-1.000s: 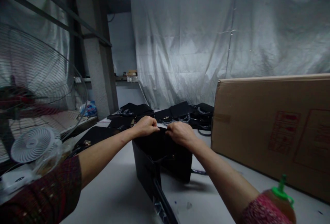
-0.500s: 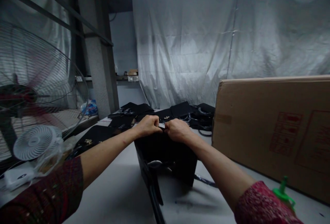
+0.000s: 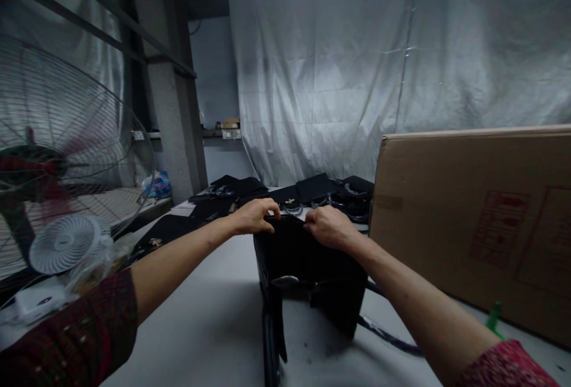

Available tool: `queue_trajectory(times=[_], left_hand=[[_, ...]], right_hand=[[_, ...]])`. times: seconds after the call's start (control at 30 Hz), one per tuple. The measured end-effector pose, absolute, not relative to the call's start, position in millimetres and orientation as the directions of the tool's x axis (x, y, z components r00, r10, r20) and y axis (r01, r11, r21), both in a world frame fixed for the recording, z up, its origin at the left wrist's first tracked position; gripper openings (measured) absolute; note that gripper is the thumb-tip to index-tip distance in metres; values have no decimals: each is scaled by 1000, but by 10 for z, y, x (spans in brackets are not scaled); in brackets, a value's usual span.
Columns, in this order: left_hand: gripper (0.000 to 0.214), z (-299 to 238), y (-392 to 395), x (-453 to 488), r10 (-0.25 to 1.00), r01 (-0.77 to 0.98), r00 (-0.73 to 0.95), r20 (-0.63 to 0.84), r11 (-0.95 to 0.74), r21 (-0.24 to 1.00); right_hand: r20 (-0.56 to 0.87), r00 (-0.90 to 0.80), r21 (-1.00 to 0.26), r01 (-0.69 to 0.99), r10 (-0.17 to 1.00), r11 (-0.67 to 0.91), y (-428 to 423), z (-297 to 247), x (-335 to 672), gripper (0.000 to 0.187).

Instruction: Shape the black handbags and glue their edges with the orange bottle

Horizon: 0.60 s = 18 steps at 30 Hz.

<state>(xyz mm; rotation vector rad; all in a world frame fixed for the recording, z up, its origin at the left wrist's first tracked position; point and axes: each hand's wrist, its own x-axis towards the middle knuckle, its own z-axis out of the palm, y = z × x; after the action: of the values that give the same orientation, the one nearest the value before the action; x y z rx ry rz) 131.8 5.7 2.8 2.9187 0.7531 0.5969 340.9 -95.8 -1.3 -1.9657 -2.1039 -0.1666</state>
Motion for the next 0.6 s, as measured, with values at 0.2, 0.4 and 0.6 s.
queue_trajectory(times=[0.2, 0.4, 0.6], left_hand=[[28, 60, 46, 1381, 529, 485, 785, 323, -849, 210], [15, 125, 28, 1463, 545, 483, 785, 294, -836, 261], [9, 108, -8, 1531, 513, 455, 783, 352, -858, 239]], right_hand=[[279, -50, -118, 989, 959, 86, -987, -11, 3437, 20], [292, -66, -151, 982, 954, 115, -1023, -8, 3474, 20], [291, -63, -181, 976, 955, 120, -1051, -22, 3518, 22]])
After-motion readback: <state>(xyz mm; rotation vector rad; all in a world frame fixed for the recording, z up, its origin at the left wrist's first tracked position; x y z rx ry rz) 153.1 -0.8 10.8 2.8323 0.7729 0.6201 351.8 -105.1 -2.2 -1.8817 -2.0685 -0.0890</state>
